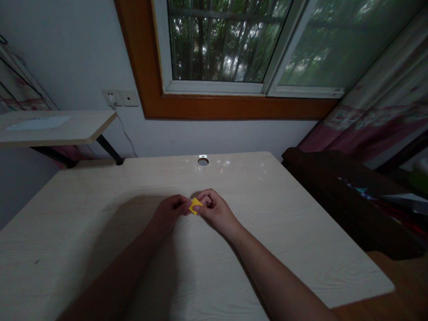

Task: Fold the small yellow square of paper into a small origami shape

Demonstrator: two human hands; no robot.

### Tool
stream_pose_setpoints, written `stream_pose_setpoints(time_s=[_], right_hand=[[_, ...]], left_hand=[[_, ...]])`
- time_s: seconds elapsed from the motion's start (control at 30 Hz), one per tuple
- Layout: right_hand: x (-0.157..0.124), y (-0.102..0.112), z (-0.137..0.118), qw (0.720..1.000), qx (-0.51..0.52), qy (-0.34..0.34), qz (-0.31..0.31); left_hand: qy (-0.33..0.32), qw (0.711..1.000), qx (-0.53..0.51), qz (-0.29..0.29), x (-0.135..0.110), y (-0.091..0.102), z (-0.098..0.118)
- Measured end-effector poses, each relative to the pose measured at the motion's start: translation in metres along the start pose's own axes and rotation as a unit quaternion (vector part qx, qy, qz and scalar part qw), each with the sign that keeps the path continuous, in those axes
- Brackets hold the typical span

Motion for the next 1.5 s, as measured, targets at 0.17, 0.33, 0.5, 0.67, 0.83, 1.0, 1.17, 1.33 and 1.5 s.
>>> stream_pose_setpoints(time_s=[0.17, 0.33, 0.5, 0.67, 0.83, 1.0, 1.17, 1.33, 1.5], right_hand=[[0.0008, -0.0001, 0.0009, 1.0, -0.013, -0.013, 0.008], [0.0003, 0.0001, 0.0014, 0.999, -0.032, -0.018, 0.003], [-0.0006, -0.0003, 0.0012, 0.999, -0.029, -0.011, -0.008], [-0.0003, -0.0008, 0.001, 1.0, -0.022, -0.002, -0.005], [0.0012, 0.0007, -0.0012, 1.0, -0.013, 0.005, 0.01], [0.001, 0.0021, -0.0029, 0.999, -0.026, 0.007, 0.023], [0.0007, 0.0029, -0.0037, 0.999, -0.024, 0.008, 0.031], [0.0015, 0.0047, -0.0064, 0.998, -0.022, 0.01, 0.06], [0.0022, 0.0059, -0.0071, 0.997, -0.015, 0.01, 0.076]], left_hand=[[-0.009, 1.0, 0.006, 0.011, -0.0008, -0.0007, -0.0029], [-0.014, 1.0, 0.006, 0.007, -0.0004, -0.0015, -0.0047], [-0.007, 1.0, -0.001, -0.003, -0.0007, -0.0016, -0.0038], [0.008, 1.0, -0.015, 0.01, -0.0014, -0.001, -0.0056], [0.008, 1.0, -0.006, 0.014, -0.0004, -0.0016, -0.0094], [-0.001, 1.0, 0.009, 0.017, 0.0, -0.0019, -0.0086], [-0.009, 1.0, 0.008, 0.018, -0.0002, -0.0006, -0.005], [-0.012, 1.0, -0.004, -0.005, -0.0006, -0.0017, -0.0051], [-0.002, 1.0, 0.0, -0.017, -0.0005, -0.0036, -0.0089]])
Point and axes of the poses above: each hand's wrist, its own x-axis towards the middle knuckle, its own y-axis out of the back of the hand, z = x × y, the point moved 3 cm from there along x, towards the middle knuckle
